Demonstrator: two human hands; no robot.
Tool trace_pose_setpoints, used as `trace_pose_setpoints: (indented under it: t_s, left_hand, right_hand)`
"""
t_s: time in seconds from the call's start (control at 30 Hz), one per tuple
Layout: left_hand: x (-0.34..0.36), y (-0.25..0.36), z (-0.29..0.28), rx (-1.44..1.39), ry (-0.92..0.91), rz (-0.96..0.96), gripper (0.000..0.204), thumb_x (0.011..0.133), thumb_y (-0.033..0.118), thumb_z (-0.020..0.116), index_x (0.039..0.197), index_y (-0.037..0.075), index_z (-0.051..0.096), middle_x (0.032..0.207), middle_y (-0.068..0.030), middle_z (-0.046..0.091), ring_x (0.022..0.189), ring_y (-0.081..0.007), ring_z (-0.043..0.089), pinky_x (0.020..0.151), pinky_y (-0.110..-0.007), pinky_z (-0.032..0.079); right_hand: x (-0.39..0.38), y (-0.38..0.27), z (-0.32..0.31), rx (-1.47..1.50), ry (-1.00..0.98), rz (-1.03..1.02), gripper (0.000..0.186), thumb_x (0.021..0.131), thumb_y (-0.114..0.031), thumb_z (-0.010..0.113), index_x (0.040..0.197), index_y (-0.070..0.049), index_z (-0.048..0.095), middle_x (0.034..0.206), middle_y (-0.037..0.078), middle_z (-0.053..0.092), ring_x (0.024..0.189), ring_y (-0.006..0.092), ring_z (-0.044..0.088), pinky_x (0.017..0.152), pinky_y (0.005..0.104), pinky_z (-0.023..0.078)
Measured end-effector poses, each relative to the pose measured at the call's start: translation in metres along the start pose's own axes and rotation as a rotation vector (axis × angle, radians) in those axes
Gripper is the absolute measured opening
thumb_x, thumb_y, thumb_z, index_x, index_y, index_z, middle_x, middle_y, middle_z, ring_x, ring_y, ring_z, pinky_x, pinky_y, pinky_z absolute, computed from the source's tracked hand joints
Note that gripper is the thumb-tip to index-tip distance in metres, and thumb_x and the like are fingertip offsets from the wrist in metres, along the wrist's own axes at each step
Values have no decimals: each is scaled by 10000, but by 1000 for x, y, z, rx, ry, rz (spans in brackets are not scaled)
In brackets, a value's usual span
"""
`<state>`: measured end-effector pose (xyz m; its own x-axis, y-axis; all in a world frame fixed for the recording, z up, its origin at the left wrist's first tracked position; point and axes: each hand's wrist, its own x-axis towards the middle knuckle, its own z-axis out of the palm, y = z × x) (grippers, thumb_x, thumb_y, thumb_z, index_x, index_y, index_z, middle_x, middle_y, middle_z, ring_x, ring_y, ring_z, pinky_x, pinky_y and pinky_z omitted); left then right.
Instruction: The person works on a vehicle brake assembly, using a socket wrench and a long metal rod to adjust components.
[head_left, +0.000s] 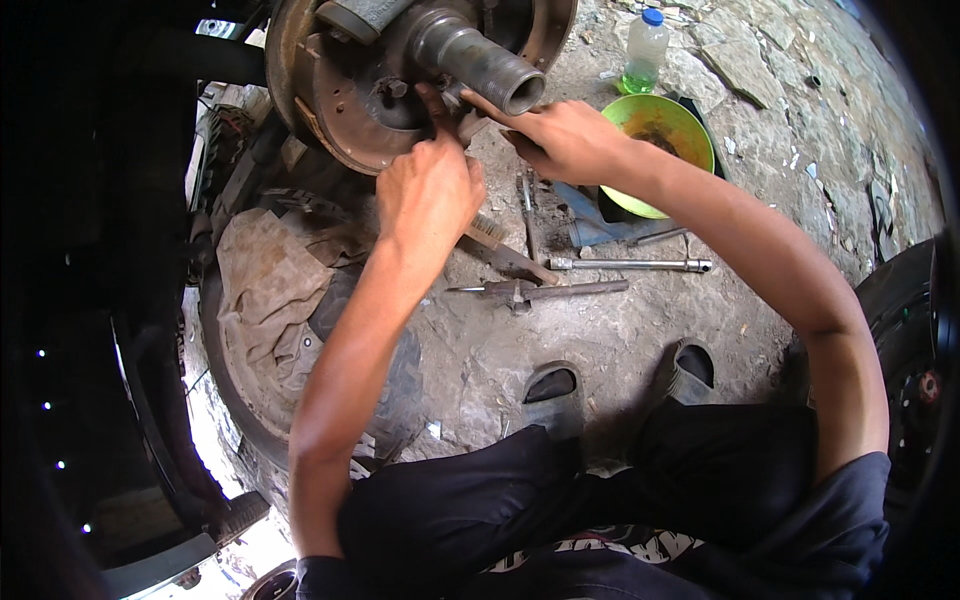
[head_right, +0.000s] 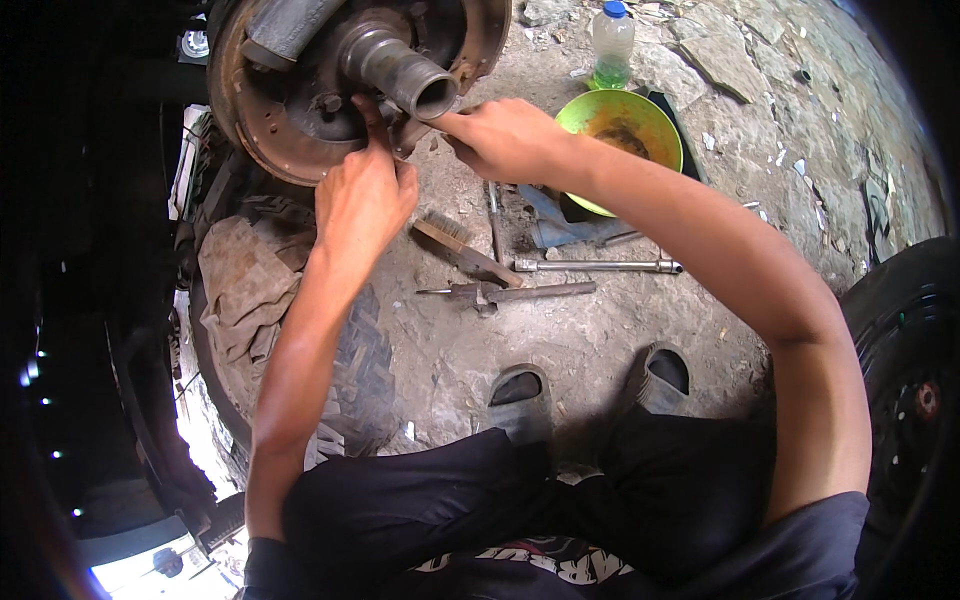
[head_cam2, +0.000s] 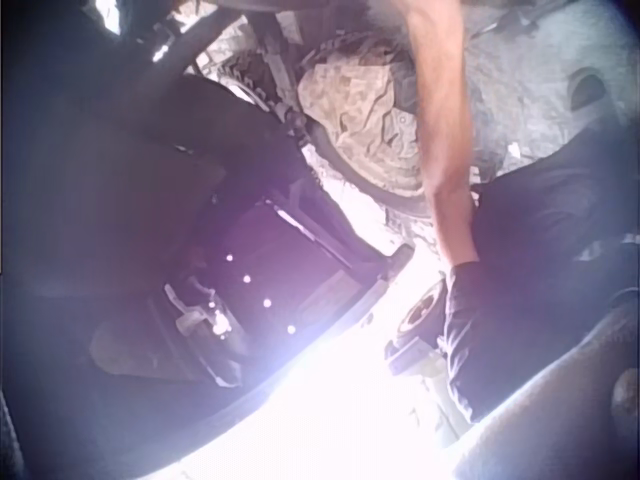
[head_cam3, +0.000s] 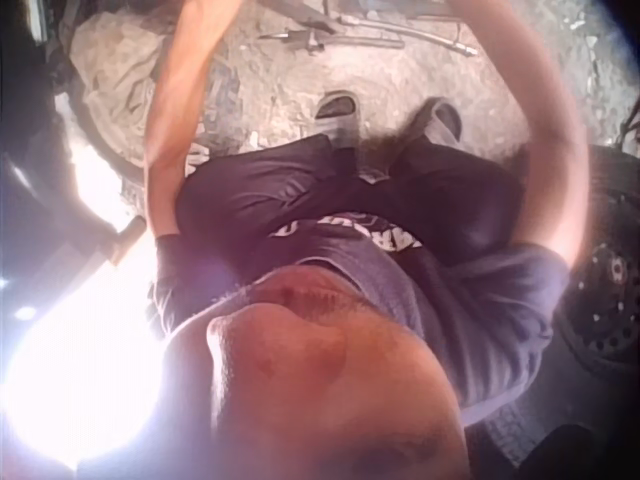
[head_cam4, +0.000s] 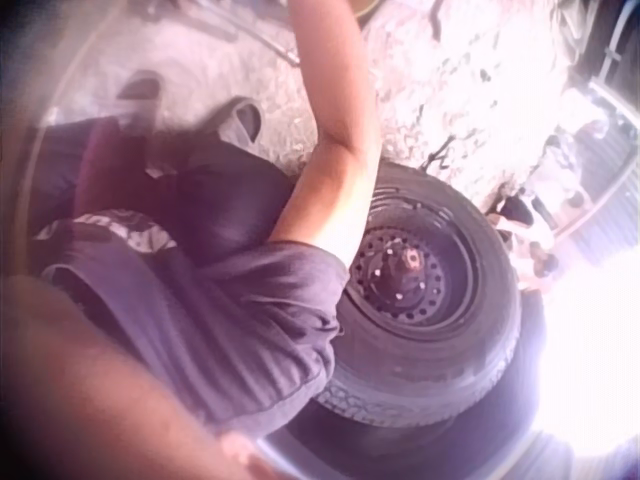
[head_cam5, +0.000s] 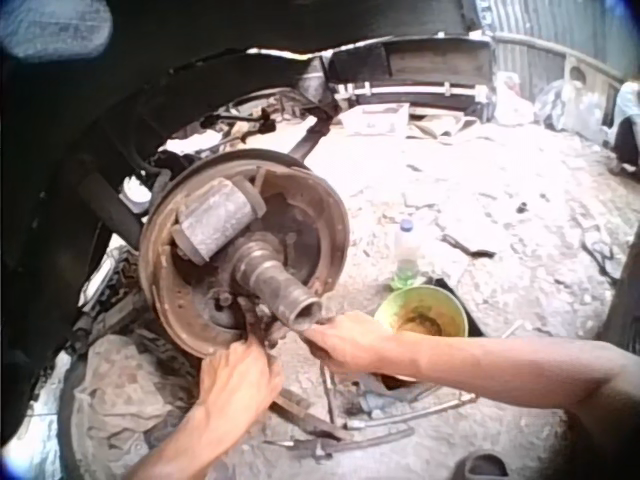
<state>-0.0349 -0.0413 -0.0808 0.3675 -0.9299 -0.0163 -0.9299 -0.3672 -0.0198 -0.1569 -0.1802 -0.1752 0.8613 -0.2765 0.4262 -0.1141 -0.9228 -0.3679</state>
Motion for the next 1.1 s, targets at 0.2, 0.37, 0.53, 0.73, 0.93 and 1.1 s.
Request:
trace_pose_setpoints:
  t_s: [0.2, 0.37, 0.53, 0.73, 0.93, 1.1]
  left_hand:
    - [2, -6, 0, 110, -11, 18, 509, 846, 298, 623, 1169, -68, 478, 816, -268, 673, 785, -412, 684, 723, -470, 557]
    - [5, -3, 4, 239, -9, 131, 377, 857, 346, 628, 767, -12, 703, 792, -230, 687, 779, -378, 699, 706, -445, 568]
    - [8, -5, 3, 332, -22, 187, 378, 864, 349, 618, 808, -13, 709, 783, -223, 687, 771, -371, 701, 698, -440, 572]
    - [6, -1, 6, 349, 24, 123, 375, 872, 325, 604, 793, -28, 702, 755, -244, 673, 749, -384, 695, 694, -448, 569]
    - [2, 1, 0, 207, 41, 60, 367, 871, 296, 595, 796, -50, 691, 770, -276, 666, 767, -422, 683, 720, -473, 557]
    - [1, 0, -4, 162, 42, 14, 380, 868, 302, 602, 836, -68, 682, 817, -286, 669, 812, -436, 679, 761, -478, 550]
  right_hand:
    - [-54, 31, -33, 55, -65, 64, 421, 888, -121, 597, 1297, -68, 510, 729, 186, 644, 619, 366, 629, 586, 462, 505]
    - [-109, 93, -43, -122, -203, 103, 183, 887, -191, 614, 982, -40, 651, 806, 172, 674, 745, 365, 654, 681, 457, 524]
    - [-118, 107, -45, -132, -494, 316, 286, 843, -304, 683, 818, -19, 680, 820, 175, 678, 749, 371, 656, 686, 457, 522]
    - [-132, 89, -12, -319, -657, 399, 352, 848, -335, 640, 900, 13, 651, 832, 195, 692, 773, 342, 701, 668, 423, 573]
    - [-138, 79, 7, -294, -616, 597, 234, 864, -159, 532, 952, 7, 672, 878, 213, 694, 791, 354, 704, 686, 437, 577]
    - [-107, 46, -24, -136, -374, 489, 316, 814, -295, 639, 908, 5, 665, 876, 230, 692, 818, 368, 694, 730, 456, 560]
